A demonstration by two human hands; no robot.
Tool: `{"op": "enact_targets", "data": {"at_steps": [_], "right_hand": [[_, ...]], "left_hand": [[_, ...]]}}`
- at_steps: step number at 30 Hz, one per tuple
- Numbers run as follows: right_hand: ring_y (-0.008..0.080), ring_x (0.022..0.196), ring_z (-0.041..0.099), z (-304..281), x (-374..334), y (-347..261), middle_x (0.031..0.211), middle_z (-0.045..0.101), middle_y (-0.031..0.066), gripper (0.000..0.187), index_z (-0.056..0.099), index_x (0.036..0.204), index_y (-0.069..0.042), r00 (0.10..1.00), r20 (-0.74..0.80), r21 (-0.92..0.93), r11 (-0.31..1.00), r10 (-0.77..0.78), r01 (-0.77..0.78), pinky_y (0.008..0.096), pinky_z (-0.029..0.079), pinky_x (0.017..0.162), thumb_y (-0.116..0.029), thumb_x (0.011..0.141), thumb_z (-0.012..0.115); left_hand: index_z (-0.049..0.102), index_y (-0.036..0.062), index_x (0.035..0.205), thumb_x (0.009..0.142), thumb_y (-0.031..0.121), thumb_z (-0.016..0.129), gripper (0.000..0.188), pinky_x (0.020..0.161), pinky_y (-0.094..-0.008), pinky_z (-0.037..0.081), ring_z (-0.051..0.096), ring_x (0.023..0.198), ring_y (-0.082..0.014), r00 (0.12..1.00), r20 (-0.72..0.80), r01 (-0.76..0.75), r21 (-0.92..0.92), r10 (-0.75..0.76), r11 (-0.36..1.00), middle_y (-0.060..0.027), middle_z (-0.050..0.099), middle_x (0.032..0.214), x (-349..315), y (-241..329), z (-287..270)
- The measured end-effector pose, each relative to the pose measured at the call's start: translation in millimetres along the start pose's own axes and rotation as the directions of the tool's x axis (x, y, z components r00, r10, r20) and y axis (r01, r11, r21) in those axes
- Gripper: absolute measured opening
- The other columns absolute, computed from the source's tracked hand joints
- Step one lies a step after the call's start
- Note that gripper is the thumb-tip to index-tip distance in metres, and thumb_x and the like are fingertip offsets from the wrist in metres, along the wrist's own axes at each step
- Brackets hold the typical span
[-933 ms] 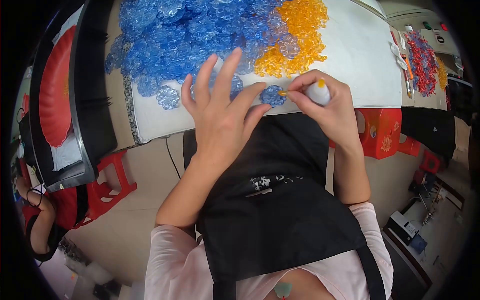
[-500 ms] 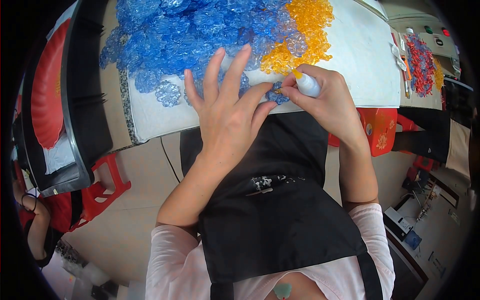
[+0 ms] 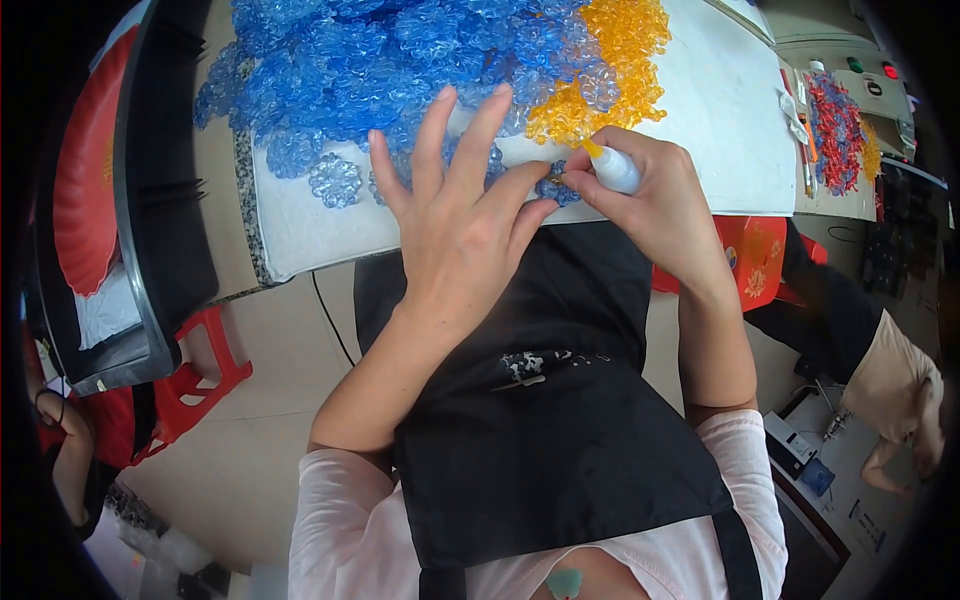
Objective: Apply glue to blue plastic flower-shaped components and bond them together or to a base.
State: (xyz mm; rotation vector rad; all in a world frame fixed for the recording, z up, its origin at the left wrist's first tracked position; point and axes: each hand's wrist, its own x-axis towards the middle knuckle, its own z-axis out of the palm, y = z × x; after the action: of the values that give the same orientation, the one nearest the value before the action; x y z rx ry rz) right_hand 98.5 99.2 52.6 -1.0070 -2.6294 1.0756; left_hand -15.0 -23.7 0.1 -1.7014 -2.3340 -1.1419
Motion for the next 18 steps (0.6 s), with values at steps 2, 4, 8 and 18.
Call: {"op": "enact_targets", "data": {"at_steps": [2,4,8,18], "right_hand": [[0.0102,0.062,0.056,-0.1,0.1,0.3,0.069,0.062,0.0084,0.013,0.061,0.081,0.001,1.0,-0.001,-0.01,1.0,-0.013,0.013,0.025,0.046,0.061,-0.009,0.076,0.067],[0.0118,0.061,0.057,-0.9,1.0,0.1,0.069,0.062,0.0095,0.013,0.061,0.082,0.001,1.0,0.0,-0.019,0.999,-0.026,0.026,0.0255,0.046,0.061,-0.009,0.077,0.067],[0.0206,0.06,0.06,-1.9,3.8,1.3,0.069,0.061,0.0137,0.016,0.06,0.083,0.001,0.998,0.013,-0.079,0.994,-0.068,0.069,0.0282,0.046,0.059,-0.012,0.077,0.067],[0.0323,0.067,0.063,-5.2,9.0,0.1,0.07,0.063,0.0184,0.023,0.063,0.086,0.002,0.994,0.057,-0.09,0.991,-0.096,0.101,0.036,0.05,0.063,-0.016,0.073,0.07]], "left_hand": [[0.068,0.0169,0.082,0.065,0.024,0.075,0.02,0.102,-0.0595,0.007,0.03,0.128,-0.028,1.0,-0.001,-0.001,0.002,0.001,1.0,-0.001,0.043,0.132,0.2,0.0,0.6],[0.068,0.0169,0.082,0.065,0.024,0.075,0.02,0.102,-0.0596,0.008,0.03,0.127,-0.028,1.0,-0.002,-0.002,0.005,0.002,1.0,-0.0009,0.044,0.132,0.5,0.2,0.4],[0.068,0.0167,0.081,0.064,0.024,0.075,0.02,0.101,-0.0599,0.008,0.031,0.127,-0.028,1.0,0.005,0.002,0.006,-0.002,1.0,-0.0011,0.044,0.131,1.2,0.8,-0.1],[0.07,0.0186,0.084,0.066,0.028,0.075,0.021,0.104,-0.0558,0.003,0.03,0.13,-0.0277,0.997,0.049,0.052,0.02,-0.053,0.998,-0.0012,0.045,0.133,2.6,1.9,-1.8]]}}
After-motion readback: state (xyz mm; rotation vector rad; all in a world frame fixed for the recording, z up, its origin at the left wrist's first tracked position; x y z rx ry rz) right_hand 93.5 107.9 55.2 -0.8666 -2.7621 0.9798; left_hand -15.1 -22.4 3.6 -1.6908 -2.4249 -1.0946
